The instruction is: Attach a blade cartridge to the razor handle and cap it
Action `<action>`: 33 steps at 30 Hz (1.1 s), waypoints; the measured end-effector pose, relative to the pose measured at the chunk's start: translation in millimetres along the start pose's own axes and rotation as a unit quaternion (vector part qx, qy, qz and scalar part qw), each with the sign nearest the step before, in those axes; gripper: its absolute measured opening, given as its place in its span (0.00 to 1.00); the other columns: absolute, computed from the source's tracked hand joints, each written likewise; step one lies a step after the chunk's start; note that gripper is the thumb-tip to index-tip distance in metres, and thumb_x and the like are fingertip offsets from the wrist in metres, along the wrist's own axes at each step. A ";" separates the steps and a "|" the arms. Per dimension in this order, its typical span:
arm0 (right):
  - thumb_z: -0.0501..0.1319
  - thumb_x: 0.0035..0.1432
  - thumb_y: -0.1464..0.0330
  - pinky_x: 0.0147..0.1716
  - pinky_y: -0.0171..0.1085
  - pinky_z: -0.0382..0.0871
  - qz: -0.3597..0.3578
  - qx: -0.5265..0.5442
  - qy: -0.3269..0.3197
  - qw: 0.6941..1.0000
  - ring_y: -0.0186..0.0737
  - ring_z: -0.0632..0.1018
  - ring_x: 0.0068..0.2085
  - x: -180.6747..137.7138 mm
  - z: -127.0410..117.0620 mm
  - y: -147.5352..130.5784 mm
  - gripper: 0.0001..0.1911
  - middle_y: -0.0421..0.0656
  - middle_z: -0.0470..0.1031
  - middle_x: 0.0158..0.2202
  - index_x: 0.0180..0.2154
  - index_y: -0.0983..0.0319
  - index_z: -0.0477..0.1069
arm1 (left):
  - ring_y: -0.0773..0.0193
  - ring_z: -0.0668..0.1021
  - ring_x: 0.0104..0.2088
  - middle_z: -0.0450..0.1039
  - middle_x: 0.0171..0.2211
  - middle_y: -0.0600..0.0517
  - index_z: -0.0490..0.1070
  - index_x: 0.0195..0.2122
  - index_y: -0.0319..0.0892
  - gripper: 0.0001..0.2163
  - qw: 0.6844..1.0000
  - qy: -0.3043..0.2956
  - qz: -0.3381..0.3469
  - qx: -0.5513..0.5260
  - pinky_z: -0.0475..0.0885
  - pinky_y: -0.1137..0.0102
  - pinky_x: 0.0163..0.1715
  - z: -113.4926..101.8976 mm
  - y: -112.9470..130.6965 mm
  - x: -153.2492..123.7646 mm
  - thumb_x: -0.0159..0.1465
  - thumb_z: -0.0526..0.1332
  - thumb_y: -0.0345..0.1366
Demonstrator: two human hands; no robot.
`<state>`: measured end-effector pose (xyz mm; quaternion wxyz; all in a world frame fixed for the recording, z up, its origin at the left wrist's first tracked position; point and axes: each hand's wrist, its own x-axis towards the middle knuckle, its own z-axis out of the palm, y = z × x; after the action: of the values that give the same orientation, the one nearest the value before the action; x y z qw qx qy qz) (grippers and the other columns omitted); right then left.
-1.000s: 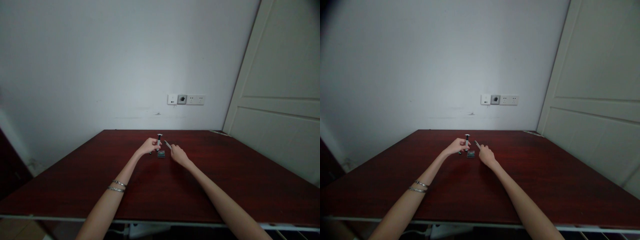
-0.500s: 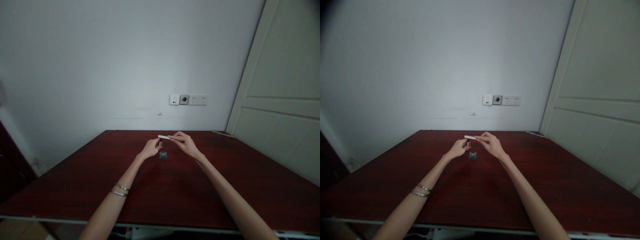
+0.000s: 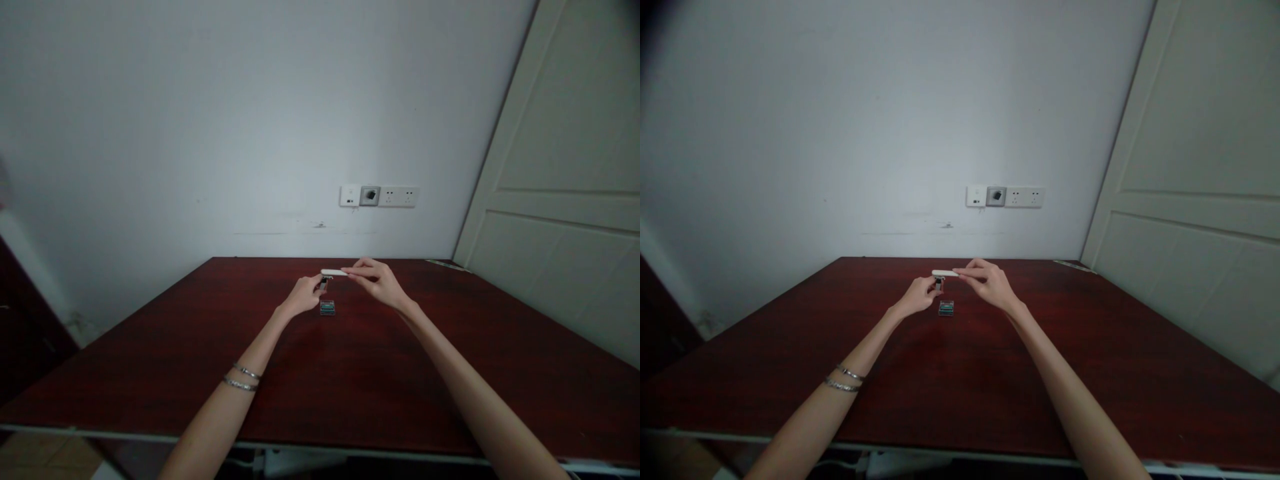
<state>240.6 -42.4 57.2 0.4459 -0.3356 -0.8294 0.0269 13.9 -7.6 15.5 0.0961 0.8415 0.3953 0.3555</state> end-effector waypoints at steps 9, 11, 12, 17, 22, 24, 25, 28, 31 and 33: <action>0.56 0.58 0.62 0.30 0.34 0.64 0.005 0.004 0.007 1.000 0.35 0.72 0.30 -9.0 -10.9 10.0 0.14 0.43 0.72 0.33 0.44 0.55 0.74 | 0.69 0.73 0.26 0.74 0.27 0.53 0.71 0.36 0.39 0.08 1.000 -0.001 0.011 0.025 0.61 0.78 0.27 -6.1 4.1 -0.4 0.56 0.56 0.26; 0.56 0.58 0.62 0.30 0.34 0.64 -0.003 0.006 0.003 1.000 0.35 0.72 0.31 -4.0 -7.0 1.1 0.14 0.43 0.72 0.34 0.45 0.54 0.74 | 0.68 0.74 0.27 0.74 0.28 0.52 0.71 0.36 0.39 0.09 1.000 -0.014 0.008 0.027 0.62 0.77 0.28 -5.7 5.8 -1.3 0.56 0.56 0.25; 0.56 0.58 0.62 0.31 0.34 0.64 -0.008 0.002 -0.006 1.000 0.35 0.72 0.31 -2.1 -4.9 -2.6 0.14 0.43 0.72 0.34 0.45 0.54 0.74 | 0.67 0.74 0.28 0.75 0.28 0.51 0.71 0.36 0.39 0.09 0.999 -0.019 0.003 0.029 0.62 0.77 0.28 -5.7 6.8 -1.9 0.56 0.56 0.25; 0.56 0.58 0.63 0.30 0.34 0.64 -0.017 -0.028 -0.027 0.999 0.34 0.71 0.31 -7.1 -4.9 0.7 0.14 0.43 0.71 0.34 0.46 0.52 0.73 | 0.68 0.73 0.26 0.73 0.25 0.52 0.71 0.35 0.38 0.08 0.999 -0.018 -0.012 0.034 0.62 0.77 0.27 -11.3 9.9 -8.1 0.56 0.56 0.26; 0.56 0.58 0.63 0.30 0.34 0.65 0.000 -0.032 -0.016 0.999 0.35 0.71 0.30 -12.3 -8.3 4.5 0.14 0.43 0.71 0.34 0.45 0.52 0.73 | 0.69 0.71 0.23 0.71 0.25 0.54 0.70 0.34 0.39 0.07 0.999 -0.017 -0.008 0.029 0.60 0.77 0.26 -12.4 10.2 -12.7 0.56 0.56 0.26; 0.56 0.59 0.62 0.30 0.34 0.64 -0.002 -0.020 -0.001 1.000 0.35 0.71 0.31 -9.5 -4.1 -1.9 0.14 0.43 0.71 0.34 0.46 0.52 0.73 | 0.69 0.70 0.23 0.71 0.24 0.54 0.71 0.34 0.39 0.07 0.999 -0.019 -0.004 0.033 0.60 0.77 0.26 -9.3 10.6 -12.6 0.56 0.56 0.26; 0.56 0.59 0.62 0.30 0.34 0.64 -0.007 -0.018 -0.001 1.000 0.35 0.71 0.31 -8.3 -1.6 -5.1 0.15 0.43 0.71 0.34 0.46 0.52 0.72 | 0.69 0.70 0.23 0.71 0.24 0.54 0.71 0.34 0.39 0.07 0.999 -0.019 -0.007 0.035 0.60 0.77 0.26 -7.6 10.8 -12.4 0.55 0.56 0.26; 0.55 0.59 0.62 0.30 0.34 0.64 -0.027 -0.021 -0.014 0.999 0.34 0.71 0.31 -10.0 1.9 -7.7 0.15 0.43 0.71 0.34 0.47 0.52 0.72 | 0.69 0.70 0.23 0.71 0.24 0.53 0.71 0.34 0.39 0.06 0.999 -0.010 -0.016 0.027 0.60 0.76 0.26 -5.3 10.7 -12.4 0.56 0.57 0.27; 0.55 0.59 0.62 0.29 0.33 0.63 -0.026 -0.040 -0.022 0.999 0.34 0.70 0.30 -18.0 -3.4 -0.3 0.15 0.43 0.70 0.33 0.47 0.52 0.72 | 0.69 0.69 0.22 0.70 0.22 0.55 0.71 0.34 0.39 0.06 1.000 -0.009 -0.009 0.021 0.60 0.77 0.26 -7.2 9.1 -13.6 0.56 0.57 0.28; 0.55 0.59 0.62 0.28 0.33 0.62 -0.016 -0.060 -0.024 0.998 0.33 0.70 0.29 -21.3 -7.9 3.0 0.14 0.42 0.70 0.33 0.46 0.51 0.72 | 0.69 0.69 0.22 0.70 0.22 0.55 0.71 0.34 0.39 0.06 1.000 -0.009 -0.008 0.027 0.60 0.77 0.25 -8.7 8.2 -14.5 0.56 0.58 0.29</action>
<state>256.2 -54.4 45.6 0.4052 -0.3472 -0.8455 -0.0216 6.7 -24.8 17.9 0.0800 0.8436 0.4108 0.3365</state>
